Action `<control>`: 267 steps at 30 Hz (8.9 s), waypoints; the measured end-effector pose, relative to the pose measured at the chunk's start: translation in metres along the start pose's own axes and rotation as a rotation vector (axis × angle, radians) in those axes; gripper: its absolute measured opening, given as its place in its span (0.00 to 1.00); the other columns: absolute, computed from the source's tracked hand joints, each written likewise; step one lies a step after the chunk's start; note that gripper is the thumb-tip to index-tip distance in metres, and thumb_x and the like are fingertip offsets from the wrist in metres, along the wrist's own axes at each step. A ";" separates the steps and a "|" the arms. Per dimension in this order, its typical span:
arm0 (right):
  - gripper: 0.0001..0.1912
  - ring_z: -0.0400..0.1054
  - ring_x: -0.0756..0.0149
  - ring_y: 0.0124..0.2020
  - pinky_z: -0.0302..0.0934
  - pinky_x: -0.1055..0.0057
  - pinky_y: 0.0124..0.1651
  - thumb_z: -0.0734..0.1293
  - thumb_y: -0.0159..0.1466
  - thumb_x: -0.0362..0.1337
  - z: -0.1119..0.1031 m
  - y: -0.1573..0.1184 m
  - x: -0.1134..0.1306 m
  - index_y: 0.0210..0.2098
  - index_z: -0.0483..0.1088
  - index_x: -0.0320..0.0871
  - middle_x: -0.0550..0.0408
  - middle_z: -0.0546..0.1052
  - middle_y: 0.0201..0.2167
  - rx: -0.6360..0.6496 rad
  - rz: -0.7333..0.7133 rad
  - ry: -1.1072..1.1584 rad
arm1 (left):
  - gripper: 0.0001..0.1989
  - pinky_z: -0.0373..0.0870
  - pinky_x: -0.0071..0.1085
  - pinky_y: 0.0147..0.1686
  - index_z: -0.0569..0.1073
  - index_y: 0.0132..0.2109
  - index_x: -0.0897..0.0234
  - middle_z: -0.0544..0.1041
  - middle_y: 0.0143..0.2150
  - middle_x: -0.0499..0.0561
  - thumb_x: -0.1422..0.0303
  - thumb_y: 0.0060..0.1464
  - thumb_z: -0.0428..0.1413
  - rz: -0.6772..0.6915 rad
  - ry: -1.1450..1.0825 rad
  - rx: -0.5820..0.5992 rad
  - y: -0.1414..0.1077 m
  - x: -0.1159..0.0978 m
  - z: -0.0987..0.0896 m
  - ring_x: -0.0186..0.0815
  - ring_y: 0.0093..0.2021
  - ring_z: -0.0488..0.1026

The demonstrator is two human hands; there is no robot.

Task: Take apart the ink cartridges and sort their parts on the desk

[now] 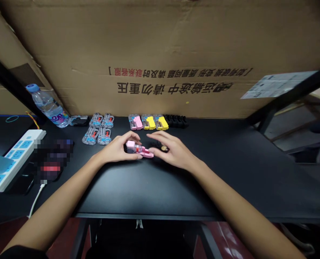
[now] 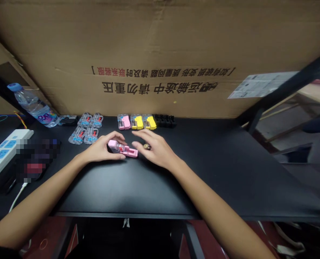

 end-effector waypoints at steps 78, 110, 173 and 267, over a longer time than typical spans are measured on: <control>0.31 0.61 0.68 0.17 0.56 0.68 0.25 0.61 0.75 0.54 -0.026 0.000 -0.001 0.27 0.83 0.42 0.55 0.72 0.16 -0.195 0.165 0.296 | 0.21 0.74 0.32 0.47 0.82 0.52 0.63 0.86 0.47 0.52 0.56 0.56 0.70 -0.014 -0.003 0.001 0.006 0.000 0.010 0.39 0.44 0.82; 0.15 0.70 0.66 0.29 0.62 0.68 0.34 0.66 0.74 0.38 -0.007 0.002 0.026 0.38 0.83 0.42 0.54 0.75 0.29 0.055 -0.127 0.321 | 0.20 0.72 0.37 0.53 0.81 0.56 0.59 0.85 0.52 0.53 0.61 0.58 0.70 0.131 0.154 -0.058 0.007 -0.006 0.005 0.42 0.50 0.80; 0.14 0.68 0.67 0.31 0.61 0.68 0.35 0.66 0.75 0.40 0.005 0.002 0.020 0.42 0.83 0.42 0.55 0.73 0.31 0.088 -0.101 0.361 | 0.21 0.75 0.43 0.56 0.79 0.59 0.55 0.80 0.53 0.54 0.53 0.64 0.64 0.164 0.321 -0.053 0.003 -0.007 0.006 0.44 0.55 0.77; 0.08 0.74 0.63 0.39 0.70 0.64 0.42 0.66 0.76 0.36 0.004 0.001 0.011 0.52 0.75 0.47 0.50 0.78 0.45 -0.178 -0.077 0.183 | 0.09 0.75 0.38 0.52 0.65 0.57 0.61 0.75 0.50 0.57 0.69 0.73 0.50 0.253 0.287 -0.263 -0.004 -0.026 -0.010 0.41 0.50 0.76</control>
Point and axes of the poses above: each hand's wrist, its own y-axis towards the middle knuckle, its own z-axis out of the palm, x = y × z, the point moved 10 cm from there along y, towards the middle knuckle
